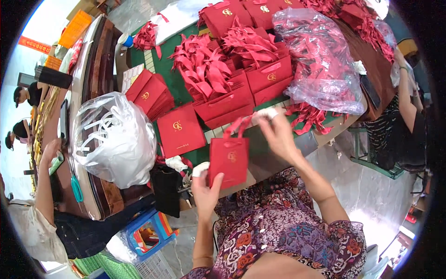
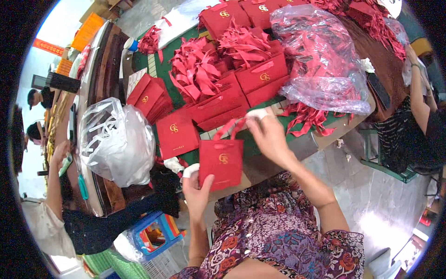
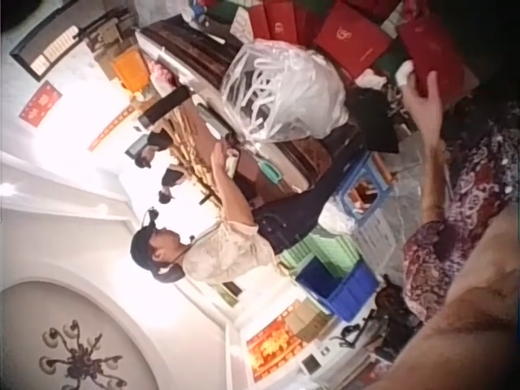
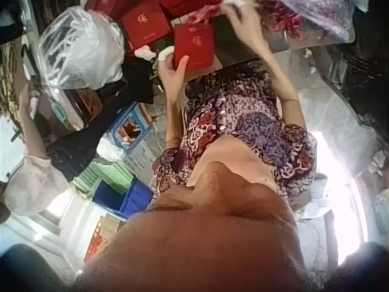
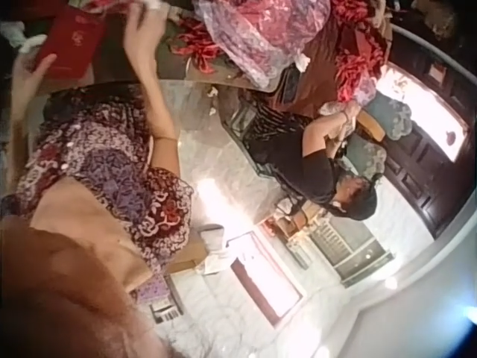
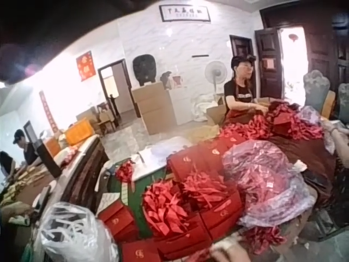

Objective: The person attaches ribbon handles to paper gift bags by threading ribbon strips through the holes of each bag by hand.

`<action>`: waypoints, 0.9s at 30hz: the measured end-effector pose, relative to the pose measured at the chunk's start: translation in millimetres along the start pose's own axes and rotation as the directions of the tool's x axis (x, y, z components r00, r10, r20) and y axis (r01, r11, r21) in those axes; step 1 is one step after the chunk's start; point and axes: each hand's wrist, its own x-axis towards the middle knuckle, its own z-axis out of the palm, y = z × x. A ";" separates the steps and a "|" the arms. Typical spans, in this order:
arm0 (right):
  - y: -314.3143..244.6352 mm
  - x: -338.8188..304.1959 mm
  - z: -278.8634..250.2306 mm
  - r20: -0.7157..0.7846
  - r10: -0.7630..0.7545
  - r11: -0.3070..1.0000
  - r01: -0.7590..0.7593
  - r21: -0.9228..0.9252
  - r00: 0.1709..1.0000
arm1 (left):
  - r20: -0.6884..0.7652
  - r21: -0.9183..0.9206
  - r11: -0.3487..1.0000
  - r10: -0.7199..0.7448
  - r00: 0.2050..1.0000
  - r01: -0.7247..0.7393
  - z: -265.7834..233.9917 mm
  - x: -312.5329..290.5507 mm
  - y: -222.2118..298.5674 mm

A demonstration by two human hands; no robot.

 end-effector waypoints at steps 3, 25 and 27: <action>-24.1 -18.7 22.3 0.296 0.017 0.926 -0.127 0.357 0.955 | -0.029 0.228 0.965 0.138 0.990 -0.128 13.2 -12.8 31.4; 48.1 -31.4 -70.5 0.032 -0.173 0.828 0.163 -0.537 0.984 | 0.467 0.440 0.708 0.346 0.814 -0.553 75.2 -5.1 -13.4; 53.9 -31.7 -77.1 0.032 -0.176 0.809 0.163 -0.565 0.984 | 0.402 0.492 0.686 0.367 0.839 -0.536 74.4 9.9 -14.9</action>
